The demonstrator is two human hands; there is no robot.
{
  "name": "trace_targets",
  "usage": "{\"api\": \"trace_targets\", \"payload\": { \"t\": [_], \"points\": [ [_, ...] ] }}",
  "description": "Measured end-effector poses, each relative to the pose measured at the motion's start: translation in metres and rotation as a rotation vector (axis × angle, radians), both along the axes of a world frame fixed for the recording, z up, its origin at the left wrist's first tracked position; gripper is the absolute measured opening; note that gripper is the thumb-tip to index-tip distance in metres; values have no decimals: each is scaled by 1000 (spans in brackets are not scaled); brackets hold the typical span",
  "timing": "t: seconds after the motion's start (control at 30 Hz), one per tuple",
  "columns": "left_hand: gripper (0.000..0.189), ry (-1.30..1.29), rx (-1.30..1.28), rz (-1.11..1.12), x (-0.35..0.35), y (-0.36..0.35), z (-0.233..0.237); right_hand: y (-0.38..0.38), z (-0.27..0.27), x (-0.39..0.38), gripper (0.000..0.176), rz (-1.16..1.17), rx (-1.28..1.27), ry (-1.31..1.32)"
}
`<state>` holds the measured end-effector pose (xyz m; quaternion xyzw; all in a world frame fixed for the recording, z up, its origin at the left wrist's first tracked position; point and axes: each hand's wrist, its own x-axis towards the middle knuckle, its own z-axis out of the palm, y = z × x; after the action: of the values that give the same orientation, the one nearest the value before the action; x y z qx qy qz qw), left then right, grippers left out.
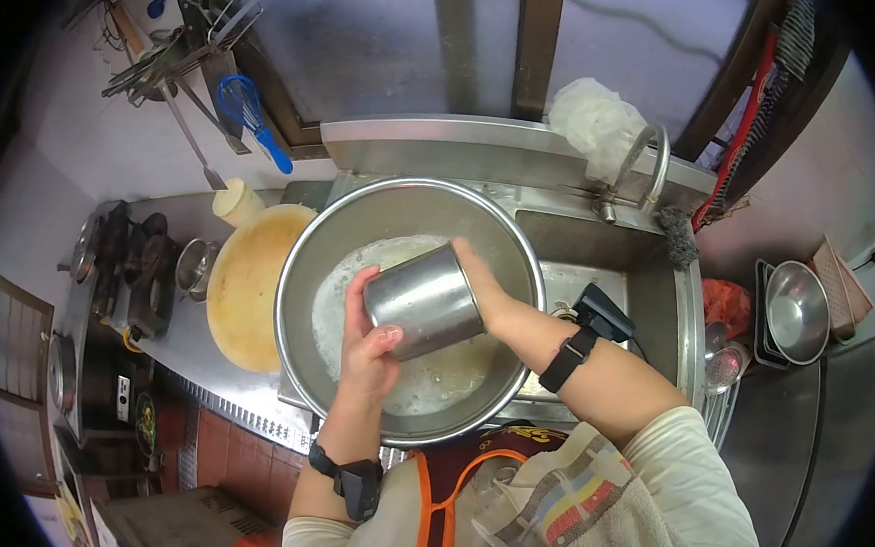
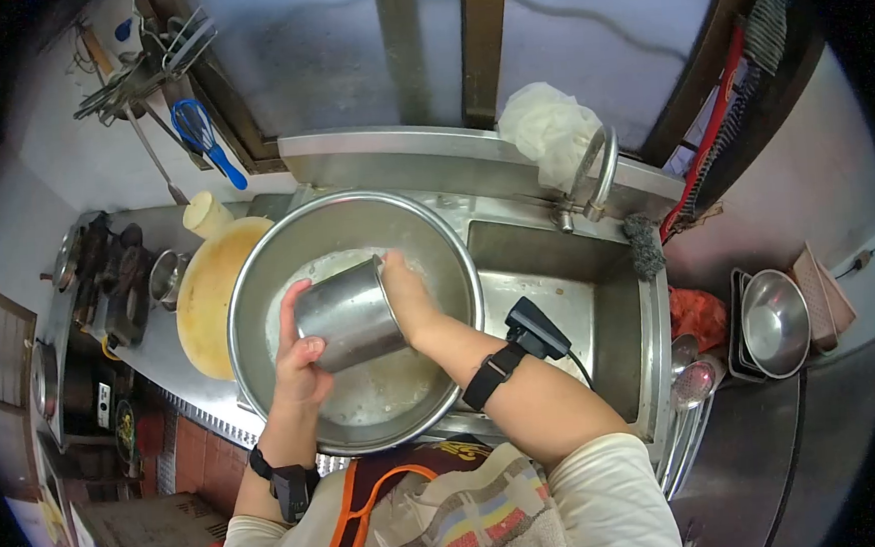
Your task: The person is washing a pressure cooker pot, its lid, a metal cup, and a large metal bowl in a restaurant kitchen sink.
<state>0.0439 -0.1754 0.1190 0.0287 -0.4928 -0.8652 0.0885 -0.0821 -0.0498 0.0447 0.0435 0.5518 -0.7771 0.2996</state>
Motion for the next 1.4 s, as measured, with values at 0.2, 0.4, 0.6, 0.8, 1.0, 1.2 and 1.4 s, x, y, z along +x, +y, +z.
{"api": "trace_targets", "payload": {
  "t": [0.2,0.4,0.6,0.8,1.0,1.2,1.4],
  "points": [
    [67,-122,137,-10,-4,-18,-6,11,36,26,29,438,258,-91],
    [63,-301,393,-282,-8,-25,-14,14,70,30,44,248,856,625],
    [62,-413,628,-415,-7,-27,-15,18,89,34,47,118,748,1243],
    [68,-55,439,-216,-6,-27,-16,11,98,41,35,74,765,820],
    [70,56,343,-103,-8,-44,-13,18,81,52,28,292,82,-203],
    [46,-150,313,27,-15,-54,-20,30,80,60,29,477,-32,-237],
    [39,-228,79,133,-17,-39,-28,26,72,60,30,259,281,78]
  ]
}}
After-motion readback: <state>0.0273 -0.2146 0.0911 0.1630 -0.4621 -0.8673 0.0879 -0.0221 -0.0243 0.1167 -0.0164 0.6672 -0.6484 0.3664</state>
